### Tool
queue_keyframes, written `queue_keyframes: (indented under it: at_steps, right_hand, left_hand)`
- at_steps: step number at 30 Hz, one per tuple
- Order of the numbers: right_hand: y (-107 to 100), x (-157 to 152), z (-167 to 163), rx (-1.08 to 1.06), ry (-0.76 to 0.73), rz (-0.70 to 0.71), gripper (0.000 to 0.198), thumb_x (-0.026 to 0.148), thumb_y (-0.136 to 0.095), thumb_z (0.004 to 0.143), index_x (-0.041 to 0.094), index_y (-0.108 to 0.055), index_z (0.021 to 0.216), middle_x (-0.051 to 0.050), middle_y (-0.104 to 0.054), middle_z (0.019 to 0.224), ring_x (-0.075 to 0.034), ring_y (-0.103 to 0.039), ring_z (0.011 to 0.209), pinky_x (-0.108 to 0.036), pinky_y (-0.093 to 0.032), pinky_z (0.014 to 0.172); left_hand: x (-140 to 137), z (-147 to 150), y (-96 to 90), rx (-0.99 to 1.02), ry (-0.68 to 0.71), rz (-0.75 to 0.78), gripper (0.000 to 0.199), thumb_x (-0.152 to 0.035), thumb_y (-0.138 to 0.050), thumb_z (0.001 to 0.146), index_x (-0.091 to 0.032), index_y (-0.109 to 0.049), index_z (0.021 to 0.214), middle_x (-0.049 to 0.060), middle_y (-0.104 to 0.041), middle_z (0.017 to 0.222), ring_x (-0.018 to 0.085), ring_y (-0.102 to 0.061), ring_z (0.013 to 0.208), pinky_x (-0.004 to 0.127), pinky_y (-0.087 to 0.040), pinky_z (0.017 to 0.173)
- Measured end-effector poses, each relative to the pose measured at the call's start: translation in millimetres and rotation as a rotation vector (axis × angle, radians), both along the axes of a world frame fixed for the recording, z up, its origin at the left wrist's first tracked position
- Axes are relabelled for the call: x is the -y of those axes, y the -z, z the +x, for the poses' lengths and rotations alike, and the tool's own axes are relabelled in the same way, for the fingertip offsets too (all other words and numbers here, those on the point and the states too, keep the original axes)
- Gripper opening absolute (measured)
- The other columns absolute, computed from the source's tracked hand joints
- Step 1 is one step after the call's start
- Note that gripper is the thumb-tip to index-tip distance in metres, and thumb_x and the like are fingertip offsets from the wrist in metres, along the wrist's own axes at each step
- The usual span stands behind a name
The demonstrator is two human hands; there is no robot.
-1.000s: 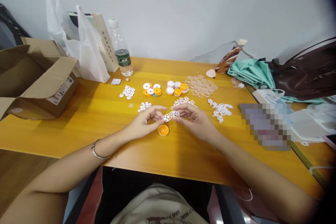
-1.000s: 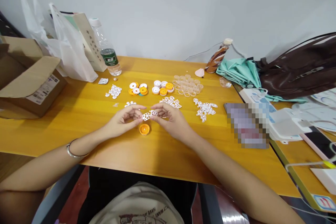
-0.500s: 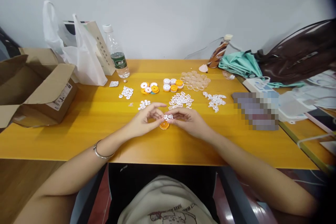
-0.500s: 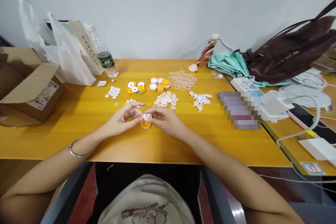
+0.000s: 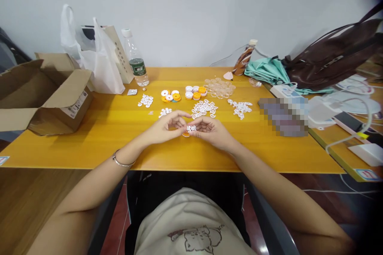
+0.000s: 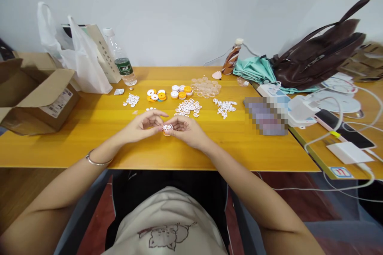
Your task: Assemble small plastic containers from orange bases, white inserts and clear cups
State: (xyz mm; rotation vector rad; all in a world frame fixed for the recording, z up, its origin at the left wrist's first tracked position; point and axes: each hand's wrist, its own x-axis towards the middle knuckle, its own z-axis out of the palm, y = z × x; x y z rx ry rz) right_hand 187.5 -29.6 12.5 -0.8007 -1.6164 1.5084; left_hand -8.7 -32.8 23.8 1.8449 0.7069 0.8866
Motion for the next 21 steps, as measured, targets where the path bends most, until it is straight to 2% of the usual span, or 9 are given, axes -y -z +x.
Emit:
queue_keyframes:
  at_steps: [5,9,13,21]
  right_hand:
    - [5.5,1.6,-2.6,-0.028,-0.016,-0.001,0.024,0.026,-0.075,0.063,0.017,-0.062,0.081,0.001,-0.065,0.076,-0.010,-0.063,0.071,-0.027,-0.049,0.075]
    - [5.6,0.9,-1.6,-0.038,-0.034,-0.018,0.026,0.026,-0.075,0.063,0.017,-0.063,0.085,0.000,-0.066,0.080,-0.010,-0.063,0.073,-0.028,-0.049,0.078]
    - [6.2,0.0,-0.1,-0.050,-0.027,-0.029,0.025,0.031,-0.071,0.069,0.017,-0.064,0.088,-0.002,-0.067,0.084,-0.011,-0.063,0.076,-0.029,-0.048,0.079]
    - [6.5,1.0,-1.8,0.000,-0.014,-0.013,0.028,0.035,-0.071,0.068,0.018,-0.059,0.087,0.000,-0.062,0.078,-0.010,-0.060,0.073,-0.026,-0.047,0.074]
  left_hand:
    - [-4.7,3.5,8.4,0.018,0.006,-0.069,0.026,-0.022,-0.057,0.082,-0.014,-0.050,0.106,-0.001,-0.055,0.072,0.007,-0.053,0.065,0.020,-0.043,0.064]
    - [-7.2,2.7,10.1,0.061,0.023,-0.098,0.025,-0.022,-0.058,0.082,-0.014,-0.049,0.104,-0.001,-0.055,0.072,0.007,-0.053,0.065,0.021,-0.042,0.065]
    - [-6.7,2.7,8.9,0.051,0.018,-0.063,0.026,-0.023,-0.057,0.082,-0.014,-0.048,0.105,0.000,-0.057,0.073,0.008,-0.055,0.067,0.021,-0.043,0.067]
    - [-6.1,4.7,12.8,-0.007,0.008,-0.055,0.028,-0.025,-0.057,0.083,-0.014,-0.047,0.106,0.001,-0.058,0.075,0.009,-0.056,0.069,0.023,-0.044,0.067]
